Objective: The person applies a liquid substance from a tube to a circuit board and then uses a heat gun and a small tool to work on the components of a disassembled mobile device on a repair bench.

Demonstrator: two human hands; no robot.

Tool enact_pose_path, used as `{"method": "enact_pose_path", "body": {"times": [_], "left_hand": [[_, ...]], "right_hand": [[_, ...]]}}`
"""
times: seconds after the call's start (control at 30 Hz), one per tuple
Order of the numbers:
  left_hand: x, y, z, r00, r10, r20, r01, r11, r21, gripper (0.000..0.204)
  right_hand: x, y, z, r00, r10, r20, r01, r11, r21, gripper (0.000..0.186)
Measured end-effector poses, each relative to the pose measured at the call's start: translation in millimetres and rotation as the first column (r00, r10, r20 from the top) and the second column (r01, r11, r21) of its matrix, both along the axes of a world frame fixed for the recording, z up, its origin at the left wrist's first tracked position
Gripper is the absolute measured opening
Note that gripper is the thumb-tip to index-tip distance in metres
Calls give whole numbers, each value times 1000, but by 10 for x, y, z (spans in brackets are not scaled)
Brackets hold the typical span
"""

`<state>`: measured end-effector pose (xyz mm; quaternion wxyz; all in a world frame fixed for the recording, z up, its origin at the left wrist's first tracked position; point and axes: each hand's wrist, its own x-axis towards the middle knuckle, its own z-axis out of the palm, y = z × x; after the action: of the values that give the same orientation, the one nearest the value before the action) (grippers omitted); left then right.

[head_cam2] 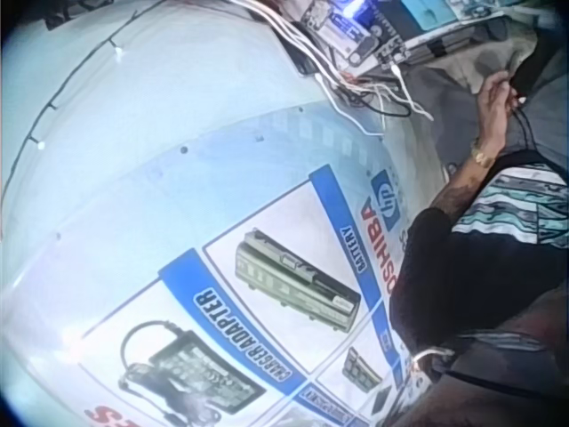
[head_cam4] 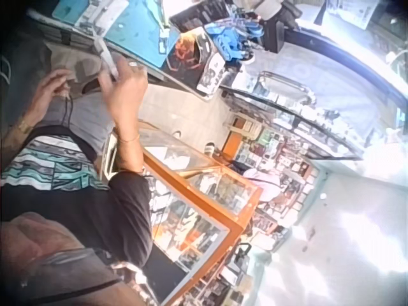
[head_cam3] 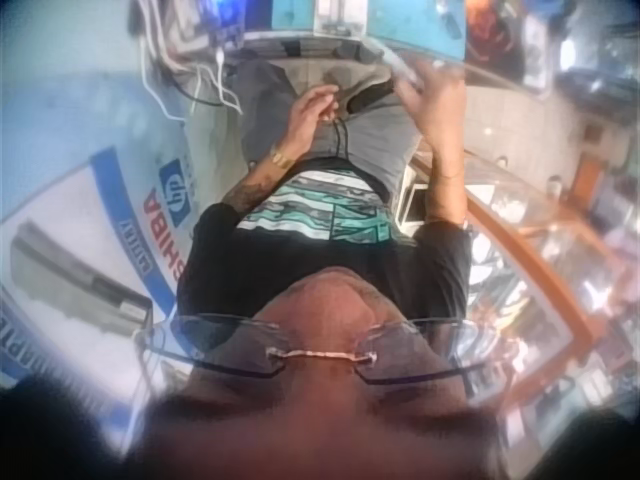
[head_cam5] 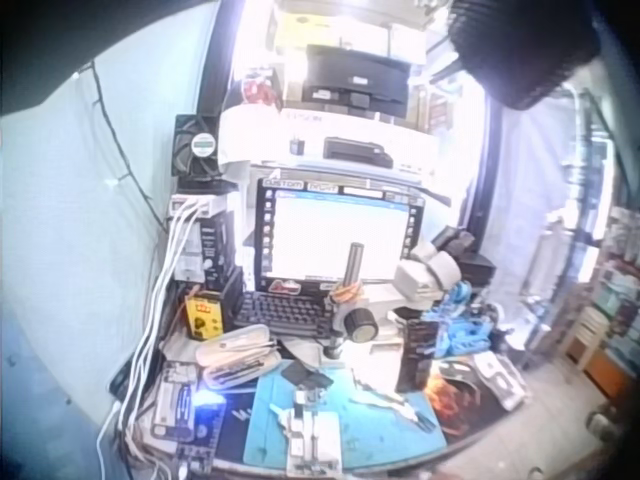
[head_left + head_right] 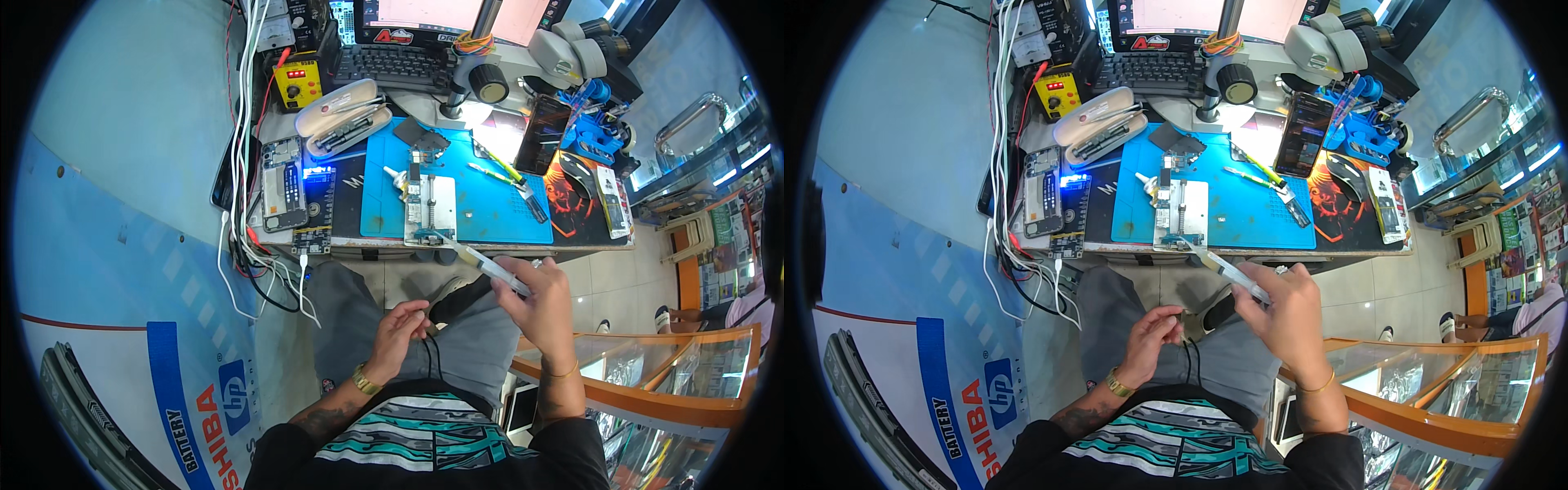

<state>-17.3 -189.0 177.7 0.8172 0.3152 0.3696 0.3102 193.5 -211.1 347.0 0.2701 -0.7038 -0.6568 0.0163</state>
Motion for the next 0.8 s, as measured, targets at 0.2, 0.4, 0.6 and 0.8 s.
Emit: {"method": "enact_pose_path", "body": {"times": [0.2, 0.4, 0.6, 0.8], "left_hand": [[-21, -6, -70, 1000, -5, -3, 5, 1000, -2, 25], [-30, -1, -43, 1000, 11, -4, -11, 1000, -7, 24], [-48, 3, -34, 1000, 17, -8, -18, 1000, -10, 24], [-67, -2, -34, 1000, 27, -13, -27, 999, -25, 24]], "right_hand": [[5, 15, 59, 887, -139, -440, 57, 979, -195, 23], [-5, 101, 64, 930, -124, -347, 64, 982, -181, 21], [-1, 117, 3, 958, -79, -276, 50, 993, -111, 19], [-25, 98, 14, 989, -34, -141, 25, 997, -70, 19]]}}
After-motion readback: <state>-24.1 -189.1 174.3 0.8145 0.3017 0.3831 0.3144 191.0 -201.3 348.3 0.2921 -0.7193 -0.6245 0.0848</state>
